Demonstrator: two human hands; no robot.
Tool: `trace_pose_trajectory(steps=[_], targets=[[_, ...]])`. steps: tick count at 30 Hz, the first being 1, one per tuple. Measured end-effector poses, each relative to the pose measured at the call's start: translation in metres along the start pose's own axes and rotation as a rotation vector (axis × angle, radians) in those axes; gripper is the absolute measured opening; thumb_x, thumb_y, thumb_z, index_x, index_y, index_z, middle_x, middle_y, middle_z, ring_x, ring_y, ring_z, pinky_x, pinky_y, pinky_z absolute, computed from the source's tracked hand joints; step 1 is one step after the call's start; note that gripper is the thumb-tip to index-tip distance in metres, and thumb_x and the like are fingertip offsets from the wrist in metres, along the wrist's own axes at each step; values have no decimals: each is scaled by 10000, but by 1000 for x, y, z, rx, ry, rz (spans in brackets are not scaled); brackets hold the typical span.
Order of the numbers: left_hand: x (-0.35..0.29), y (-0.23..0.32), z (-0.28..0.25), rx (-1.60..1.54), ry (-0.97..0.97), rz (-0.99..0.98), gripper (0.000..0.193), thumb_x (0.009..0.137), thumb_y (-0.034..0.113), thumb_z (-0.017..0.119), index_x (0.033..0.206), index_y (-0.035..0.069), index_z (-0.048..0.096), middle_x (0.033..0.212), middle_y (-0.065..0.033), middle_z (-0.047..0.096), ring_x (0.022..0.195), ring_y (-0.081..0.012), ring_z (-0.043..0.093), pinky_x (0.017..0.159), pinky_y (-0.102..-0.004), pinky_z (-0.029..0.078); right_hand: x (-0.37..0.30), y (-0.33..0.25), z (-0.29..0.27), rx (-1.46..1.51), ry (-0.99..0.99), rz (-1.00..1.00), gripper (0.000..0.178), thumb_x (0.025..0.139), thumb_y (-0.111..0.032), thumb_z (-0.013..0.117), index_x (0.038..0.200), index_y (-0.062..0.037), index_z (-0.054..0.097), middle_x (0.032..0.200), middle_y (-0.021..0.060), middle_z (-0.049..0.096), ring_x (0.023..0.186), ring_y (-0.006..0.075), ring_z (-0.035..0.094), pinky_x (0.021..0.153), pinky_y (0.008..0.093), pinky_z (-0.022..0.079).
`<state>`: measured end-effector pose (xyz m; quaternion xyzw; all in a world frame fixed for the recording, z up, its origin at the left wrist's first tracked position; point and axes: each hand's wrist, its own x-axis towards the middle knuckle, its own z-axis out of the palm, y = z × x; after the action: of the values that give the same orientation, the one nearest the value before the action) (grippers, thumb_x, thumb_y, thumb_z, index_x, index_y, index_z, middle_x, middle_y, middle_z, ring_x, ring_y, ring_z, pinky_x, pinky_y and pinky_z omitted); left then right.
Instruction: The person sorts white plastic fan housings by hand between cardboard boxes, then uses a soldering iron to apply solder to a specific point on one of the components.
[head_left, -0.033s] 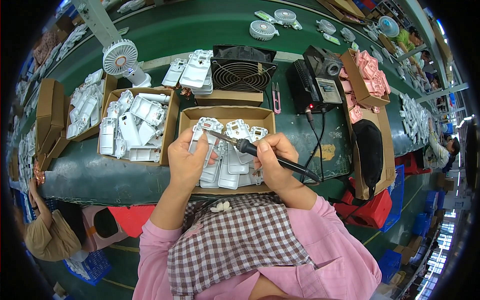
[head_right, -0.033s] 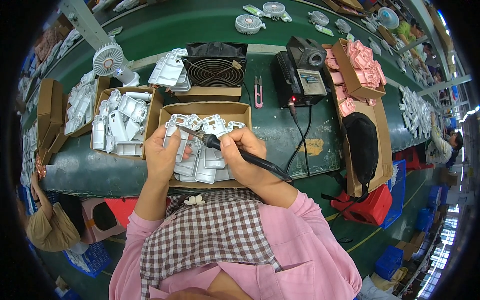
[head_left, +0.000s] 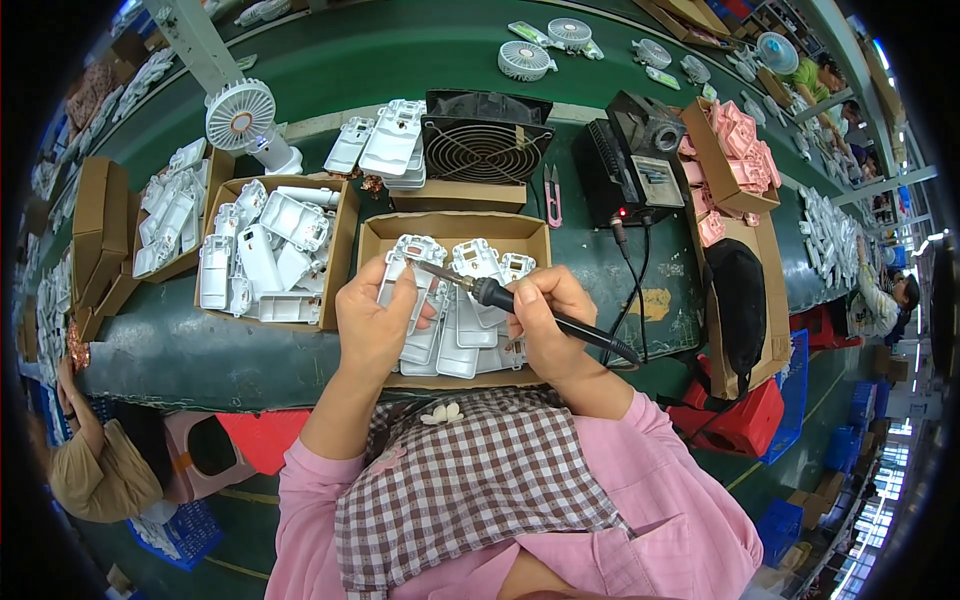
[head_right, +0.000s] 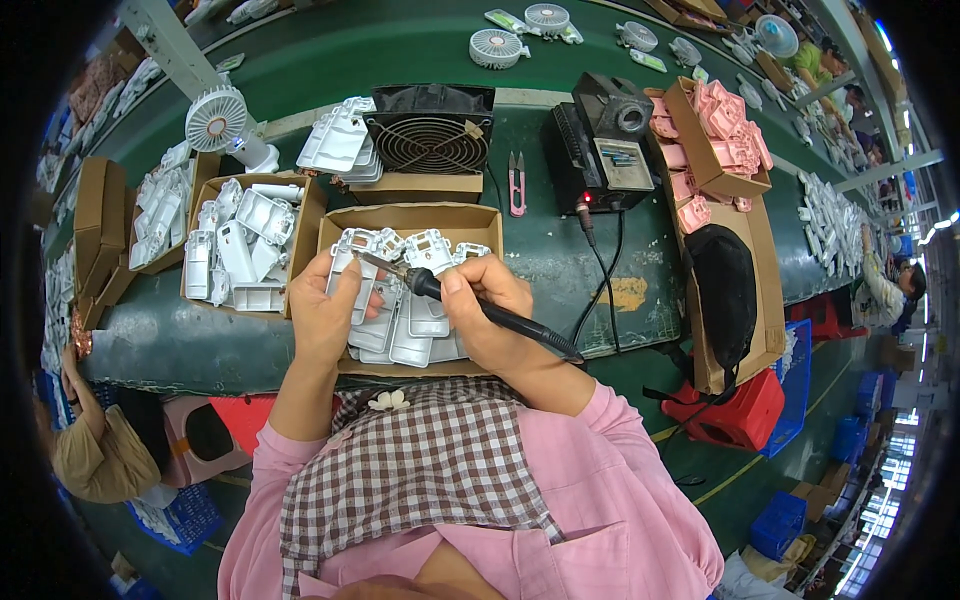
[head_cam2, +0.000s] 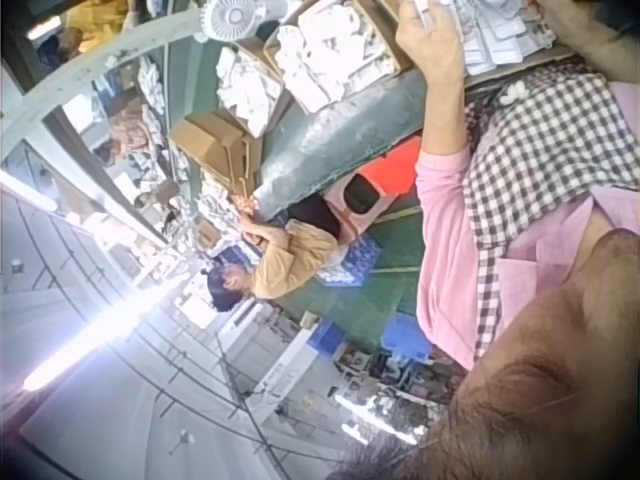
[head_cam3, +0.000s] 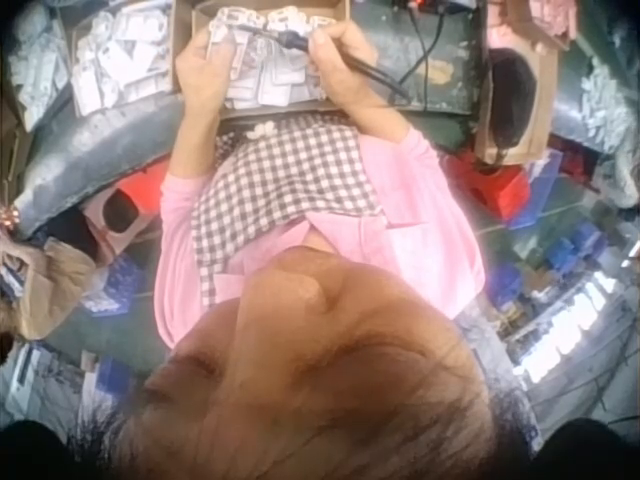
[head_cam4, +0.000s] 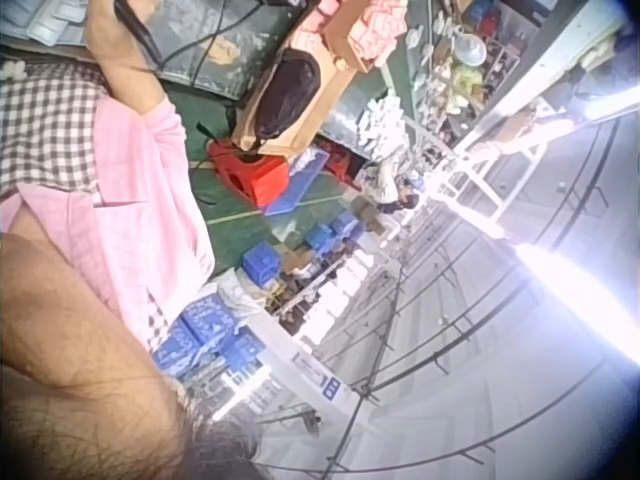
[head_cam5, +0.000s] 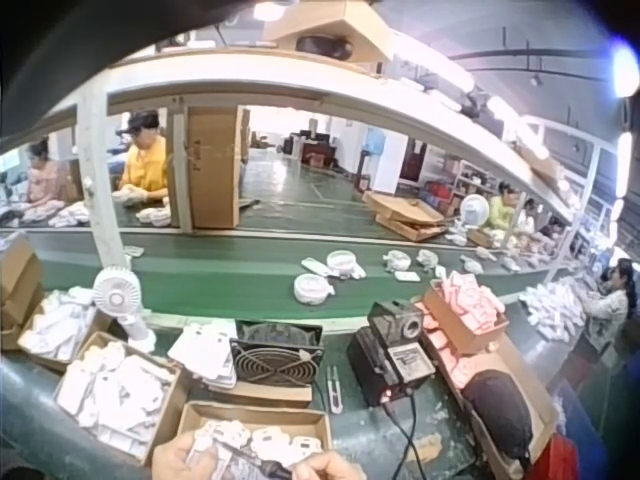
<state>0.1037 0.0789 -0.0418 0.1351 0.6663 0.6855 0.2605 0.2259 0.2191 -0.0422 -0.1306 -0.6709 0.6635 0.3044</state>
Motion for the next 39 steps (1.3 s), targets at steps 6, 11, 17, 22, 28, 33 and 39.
trace_pose_trajectory(steps=[6,11,17,22,28,33,39], targets=[[0,1,2,-49,8,-11,161,913,56,511,1009,-32,604,817,-70,652,582,-86,599,480,-199,482,0,0,0,5,2,2,175,918,-146,544,816,-10,502,685,73,593,506,65,501,454,211,419],[2,0,1,-44,4,-4,165,913,54,509,1024,-29,600,819,-69,653,583,-86,599,480,-200,484,1,1,0,-35,-7,-4,177,917,-151,545,816,-13,499,692,71,592,511,67,506,458,210,422],[2,-8,-4,36,9,11,234,886,60,547,1106,-10,583,851,-91,665,649,-96,617,545,-224,493,-3,2,3,64,112,-48,148,910,-146,511,823,-29,491,660,62,531,473,76,460,426,202,369],[-13,9,-19,326,-87,124,305,897,142,573,1152,-24,562,821,-101,646,712,-103,580,649,-270,479,-3,9,-8,125,83,-42,147,915,-131,542,852,-1,519,697,52,555,522,71,507,484,211,426],[16,47,-148,1247,631,378,218,836,140,631,1014,14,623,862,-153,637,789,-317,606,692,-404,476,-1,6,-3,98,51,-81,144,917,-133,514,840,-13,494,696,53,506,461,67,427,417,197,335],[24,35,-202,1509,575,137,305,725,156,731,977,27,618,933,-139,614,882,-336,584,746,-426,470,0,2,-5,109,36,-43,151,924,-140,515,840,-16,500,731,49,526,493,58,453,446,194,368],[30,12,-201,1484,647,294,376,691,138,753,1041,59,639,998,-124,592,940,-333,547,816,-414,447,1,2,-10,54,-8,-40,169,924,-156,520,826,-20,498,702,33,514,501,51,450,450,191,368]])
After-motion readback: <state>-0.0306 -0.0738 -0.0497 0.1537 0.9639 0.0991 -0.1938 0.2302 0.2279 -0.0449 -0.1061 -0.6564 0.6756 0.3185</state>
